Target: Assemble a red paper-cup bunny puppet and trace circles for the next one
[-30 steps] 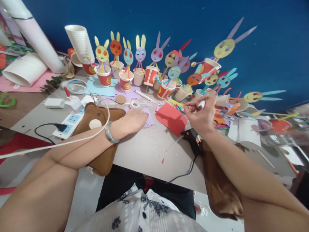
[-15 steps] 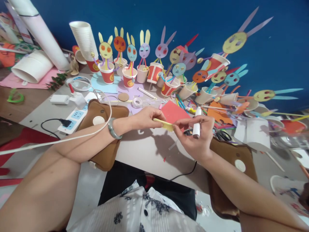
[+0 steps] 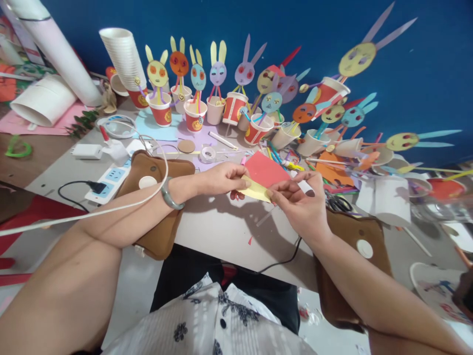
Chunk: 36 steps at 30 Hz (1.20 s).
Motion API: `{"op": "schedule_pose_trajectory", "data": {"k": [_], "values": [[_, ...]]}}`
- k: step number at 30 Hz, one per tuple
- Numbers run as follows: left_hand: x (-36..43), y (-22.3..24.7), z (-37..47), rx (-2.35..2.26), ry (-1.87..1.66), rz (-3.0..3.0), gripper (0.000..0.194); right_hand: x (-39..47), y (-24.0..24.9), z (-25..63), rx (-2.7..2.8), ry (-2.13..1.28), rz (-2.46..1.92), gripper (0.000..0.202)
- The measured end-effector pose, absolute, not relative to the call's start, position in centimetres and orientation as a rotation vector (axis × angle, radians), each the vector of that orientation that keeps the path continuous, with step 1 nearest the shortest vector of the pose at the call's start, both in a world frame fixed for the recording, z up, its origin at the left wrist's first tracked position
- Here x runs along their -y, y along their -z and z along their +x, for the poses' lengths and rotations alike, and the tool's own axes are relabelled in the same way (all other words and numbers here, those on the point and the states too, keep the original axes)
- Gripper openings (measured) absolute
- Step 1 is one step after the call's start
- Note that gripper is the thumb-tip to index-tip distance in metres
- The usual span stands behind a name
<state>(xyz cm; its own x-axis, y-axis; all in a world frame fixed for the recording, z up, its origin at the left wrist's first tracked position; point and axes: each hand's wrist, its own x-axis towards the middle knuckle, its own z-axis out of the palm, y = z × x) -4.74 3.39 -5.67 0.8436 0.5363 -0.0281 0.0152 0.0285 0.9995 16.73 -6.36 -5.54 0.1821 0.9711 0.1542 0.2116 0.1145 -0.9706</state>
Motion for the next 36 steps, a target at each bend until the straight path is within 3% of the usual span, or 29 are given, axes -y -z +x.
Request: {"op": "schedule_pose_trajectory", "data": {"k": [3, 7, 10, 14, 17, 21, 27, 33, 36], "values": [[-3.5, 5.3, -4.9, -0.457, -0.409, 1.541, 0.015, 6.5, 5.6, 16.9, 1.262, -0.846, -1.312, 0.056], [-3.7, 5.3, -5.0, -0.432, -0.431, 1.553, 0.005, 7.0, 5.6, 16.7, 1.322, -0.835, -1.285, 0.053], [-3.7, 5.6, -5.0, -0.414, -0.488, 1.562, 0.011, 7.5, 5.8, 16.5, 1.475, -0.787, -1.265, 0.051], [-3.5, 5.9, -4.9, -0.397, -0.619, 1.745, 0.012, 8.1, 6.3, 17.3, 1.829, -0.102, -1.166, 0.040], [-3.5, 6.1, -4.9, -0.453, -0.749, 1.989, 0.014, 7.9, 6.4, 18.8, 2.162, 0.412, -0.806, 0.037], [-3.5, 6.0, -5.0, -0.459, -0.759, 2.092, 0.019, 7.6, 6.5, 20.3, 2.302, 0.653, -0.602, 0.032], [-3.3, 5.3, -5.3, -0.349, -0.420, 2.009, 0.016, 9.5, 6.7, 18.7, 2.114, 0.247, -1.165, 0.034], [-2.9, 5.1, -5.6, -0.345, -0.058, 1.988, 0.011, 10.8, 6.3, 17.5, 1.970, -0.216, -1.294, 0.031], [-2.9, 4.9, -5.7, -0.372, 0.076, 2.081, 0.017, 10.0, 6.3, 17.4, 1.982, -0.382, -1.450, 0.024]]}}
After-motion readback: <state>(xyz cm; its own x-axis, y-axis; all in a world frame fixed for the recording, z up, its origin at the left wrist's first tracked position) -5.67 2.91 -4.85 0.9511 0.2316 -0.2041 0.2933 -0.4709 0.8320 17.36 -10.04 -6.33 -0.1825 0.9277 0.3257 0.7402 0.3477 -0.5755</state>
